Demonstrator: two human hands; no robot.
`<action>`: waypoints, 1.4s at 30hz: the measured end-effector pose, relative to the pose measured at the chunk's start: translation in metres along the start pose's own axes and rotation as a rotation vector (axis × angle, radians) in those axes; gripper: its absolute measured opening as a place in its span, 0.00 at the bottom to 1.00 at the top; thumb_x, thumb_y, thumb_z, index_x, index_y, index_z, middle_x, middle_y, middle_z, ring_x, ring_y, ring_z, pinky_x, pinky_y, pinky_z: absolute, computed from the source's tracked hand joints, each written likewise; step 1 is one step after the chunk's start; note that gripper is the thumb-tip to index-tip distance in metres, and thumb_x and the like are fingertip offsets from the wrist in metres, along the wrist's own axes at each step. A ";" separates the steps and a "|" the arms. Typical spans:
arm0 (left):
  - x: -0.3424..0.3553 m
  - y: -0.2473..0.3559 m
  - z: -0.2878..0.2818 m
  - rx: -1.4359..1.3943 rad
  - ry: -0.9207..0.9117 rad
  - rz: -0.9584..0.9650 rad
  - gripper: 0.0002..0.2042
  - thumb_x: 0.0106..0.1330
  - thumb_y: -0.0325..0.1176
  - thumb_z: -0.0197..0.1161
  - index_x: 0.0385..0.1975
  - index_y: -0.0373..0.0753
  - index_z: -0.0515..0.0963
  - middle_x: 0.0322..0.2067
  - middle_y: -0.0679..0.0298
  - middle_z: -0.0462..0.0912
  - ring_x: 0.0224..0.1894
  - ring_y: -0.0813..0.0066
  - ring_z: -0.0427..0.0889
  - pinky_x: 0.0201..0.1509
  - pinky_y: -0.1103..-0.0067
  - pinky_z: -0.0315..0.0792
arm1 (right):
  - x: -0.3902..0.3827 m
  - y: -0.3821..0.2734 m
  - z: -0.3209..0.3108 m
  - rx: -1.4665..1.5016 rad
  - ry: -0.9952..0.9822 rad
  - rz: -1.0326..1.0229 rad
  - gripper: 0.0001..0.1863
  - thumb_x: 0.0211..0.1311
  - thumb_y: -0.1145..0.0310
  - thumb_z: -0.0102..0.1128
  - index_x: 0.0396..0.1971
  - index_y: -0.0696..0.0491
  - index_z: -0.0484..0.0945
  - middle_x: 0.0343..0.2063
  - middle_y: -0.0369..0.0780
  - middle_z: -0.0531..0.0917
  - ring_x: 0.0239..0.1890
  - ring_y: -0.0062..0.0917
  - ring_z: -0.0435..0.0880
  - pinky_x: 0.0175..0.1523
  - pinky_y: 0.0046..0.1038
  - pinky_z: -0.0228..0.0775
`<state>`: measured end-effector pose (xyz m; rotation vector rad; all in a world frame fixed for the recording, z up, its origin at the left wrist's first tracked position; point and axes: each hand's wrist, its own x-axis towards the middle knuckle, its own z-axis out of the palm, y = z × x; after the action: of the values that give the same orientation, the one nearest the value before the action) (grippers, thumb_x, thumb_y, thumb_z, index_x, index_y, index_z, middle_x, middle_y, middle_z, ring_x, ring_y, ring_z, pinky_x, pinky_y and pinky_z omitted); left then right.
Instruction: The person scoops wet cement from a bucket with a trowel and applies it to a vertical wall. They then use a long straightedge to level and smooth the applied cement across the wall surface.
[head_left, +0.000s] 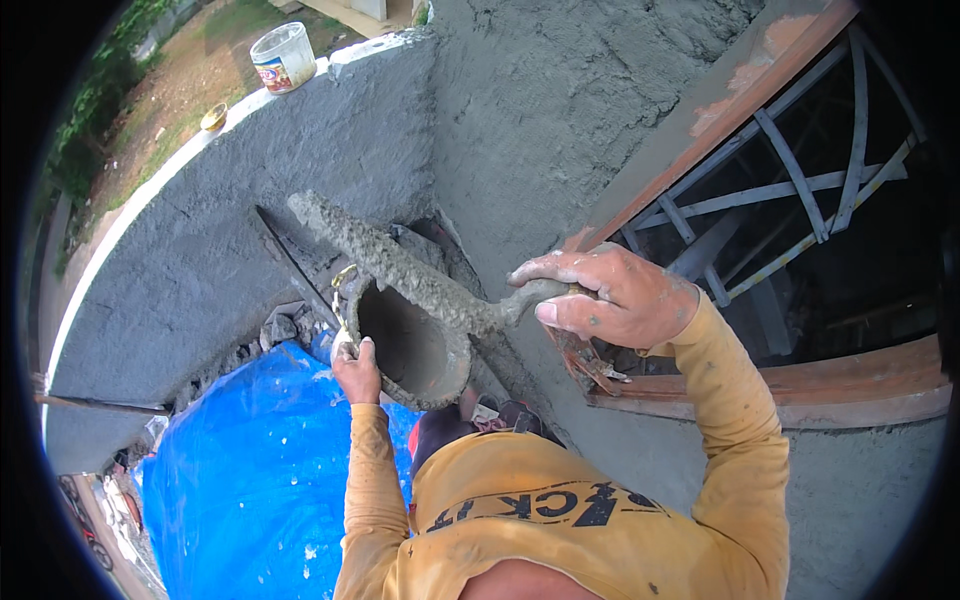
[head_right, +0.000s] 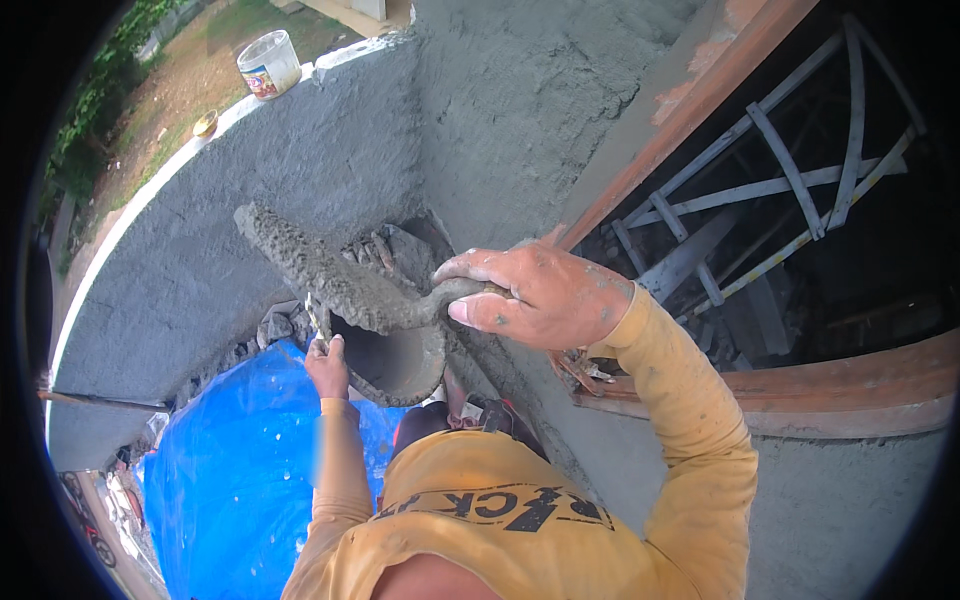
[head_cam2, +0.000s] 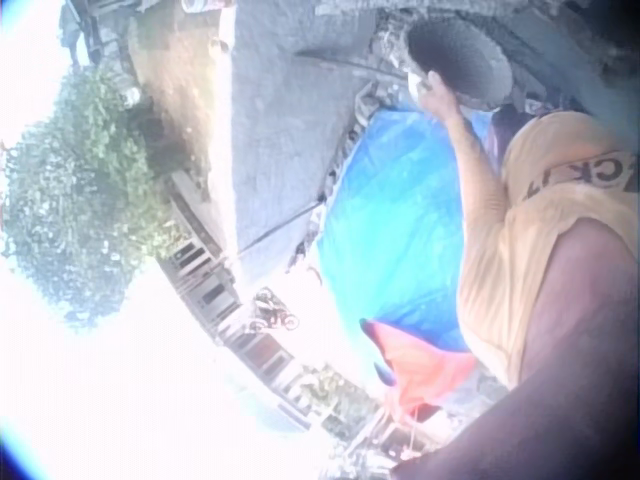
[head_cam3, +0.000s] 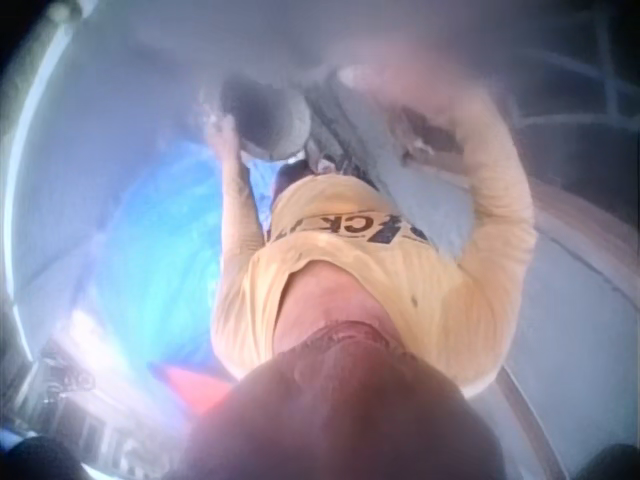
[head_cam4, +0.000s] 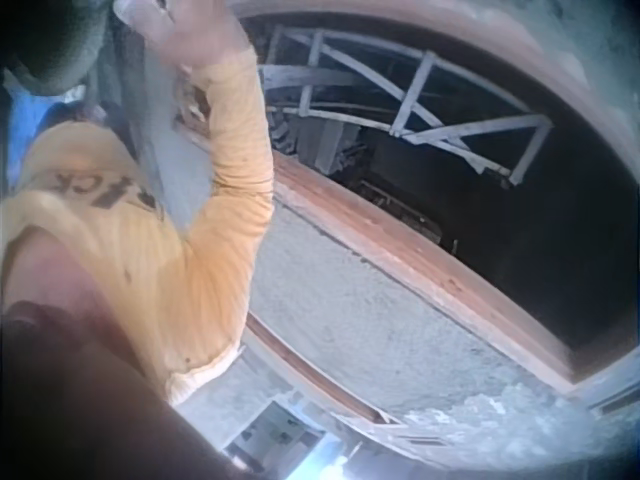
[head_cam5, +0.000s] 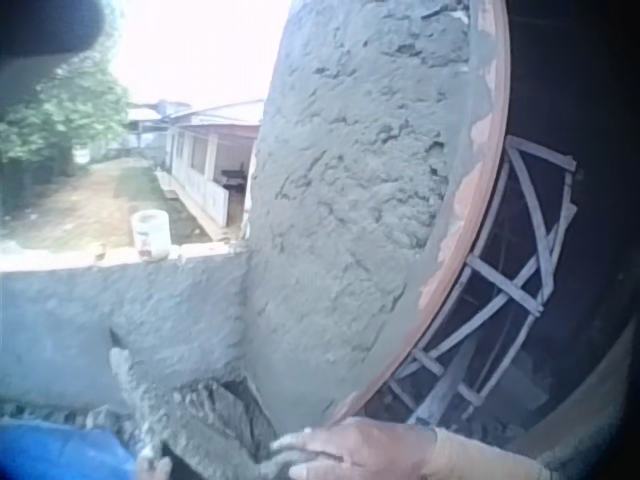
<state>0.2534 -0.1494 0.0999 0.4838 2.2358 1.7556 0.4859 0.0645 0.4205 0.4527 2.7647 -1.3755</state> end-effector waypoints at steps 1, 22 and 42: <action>-0.004 -0.001 -0.005 0.001 0.039 -0.025 0.10 0.56 0.30 0.60 0.29 0.27 0.75 0.23 0.62 0.78 0.26 0.78 0.73 0.31 0.76 0.68 | 0.004 -0.002 -0.007 0.136 -0.038 0.036 0.20 0.61 0.64 0.52 0.47 0.63 0.71 0.20 0.42 0.78 0.19 0.23 0.78 0.27 0.23 0.69; -0.036 0.083 0.043 -0.168 -0.260 -0.061 0.09 0.58 0.25 0.61 0.37 0.30 0.76 0.30 0.71 0.77 0.30 0.88 0.70 0.32 0.88 0.64 | 0.007 0.214 0.187 0.177 -0.026 0.763 0.26 0.56 0.56 0.55 0.43 0.66 0.70 0.36 0.52 0.79 0.37 0.38 0.81 0.40 0.35 0.72; -0.004 0.136 0.087 -0.313 -0.580 0.022 0.08 0.57 0.23 0.60 0.36 0.28 0.77 0.31 0.70 0.77 0.31 0.87 0.71 0.34 0.87 0.66 | -0.024 0.180 0.190 -0.524 0.062 0.300 0.10 0.51 0.69 0.51 0.31 0.57 0.76 0.31 0.46 0.81 0.32 0.37 0.84 0.37 0.38 0.76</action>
<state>0.3055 -0.0447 0.2110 0.8196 1.5372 1.6592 0.5356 0.0121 0.1678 0.8351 2.7964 -0.5555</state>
